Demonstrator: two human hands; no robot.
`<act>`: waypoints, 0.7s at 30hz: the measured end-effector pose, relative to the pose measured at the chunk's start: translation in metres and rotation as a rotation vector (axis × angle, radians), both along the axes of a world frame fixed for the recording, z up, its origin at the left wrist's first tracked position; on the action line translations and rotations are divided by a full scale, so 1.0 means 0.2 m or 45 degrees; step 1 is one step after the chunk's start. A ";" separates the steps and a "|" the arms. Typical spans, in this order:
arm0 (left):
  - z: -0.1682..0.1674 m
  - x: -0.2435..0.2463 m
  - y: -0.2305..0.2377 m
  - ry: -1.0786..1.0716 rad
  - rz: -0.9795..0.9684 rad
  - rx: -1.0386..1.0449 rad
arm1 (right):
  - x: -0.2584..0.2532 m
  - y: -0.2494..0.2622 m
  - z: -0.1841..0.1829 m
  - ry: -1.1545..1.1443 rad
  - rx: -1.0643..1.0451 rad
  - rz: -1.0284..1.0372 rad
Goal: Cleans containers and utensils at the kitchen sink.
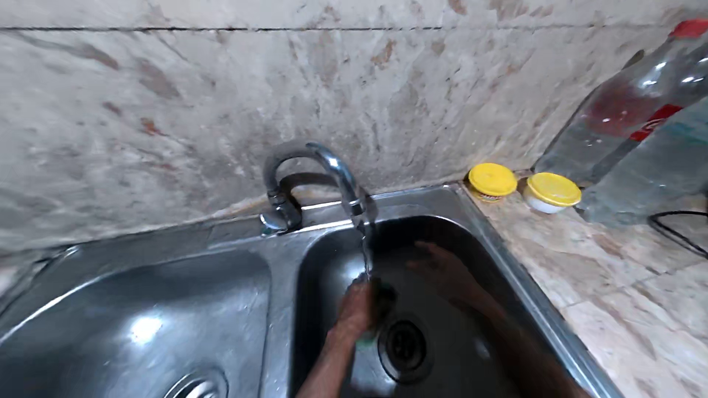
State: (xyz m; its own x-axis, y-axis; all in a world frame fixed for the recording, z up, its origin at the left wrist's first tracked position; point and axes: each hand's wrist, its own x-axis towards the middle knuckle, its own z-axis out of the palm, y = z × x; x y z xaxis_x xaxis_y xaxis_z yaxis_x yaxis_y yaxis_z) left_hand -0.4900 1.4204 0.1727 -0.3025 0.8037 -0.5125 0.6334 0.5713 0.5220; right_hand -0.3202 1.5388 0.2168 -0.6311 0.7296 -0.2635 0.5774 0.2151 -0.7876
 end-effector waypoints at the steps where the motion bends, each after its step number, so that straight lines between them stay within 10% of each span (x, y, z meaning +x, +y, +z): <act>1: 0.02 -0.03 0.01 -0.151 0.182 0.137 | -0.04 -0.07 -0.07 0.023 -0.128 -0.076; 7: -0.03 -0.01 0.04 -0.527 0.760 0.622 | -0.39 -0.21 -0.31 0.658 -0.801 -0.337; 11: -0.04 -0.01 0.05 -0.484 1.025 0.642 | -0.47 -0.28 -0.24 0.592 -0.600 -0.453; 21: -0.03 0.07 0.03 -1.341 1.505 1.061 | -0.66 -0.30 0.05 0.181 -0.027 -0.386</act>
State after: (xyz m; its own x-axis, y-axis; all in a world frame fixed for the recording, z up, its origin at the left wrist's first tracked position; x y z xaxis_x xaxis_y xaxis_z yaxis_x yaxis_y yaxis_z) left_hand -0.4754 1.4272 0.1657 -0.6981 0.5461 -0.4630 -0.6335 -0.1697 0.7549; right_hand -0.4521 1.4780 0.2267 -0.4173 0.8851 -0.2059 0.4969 0.0325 -0.8672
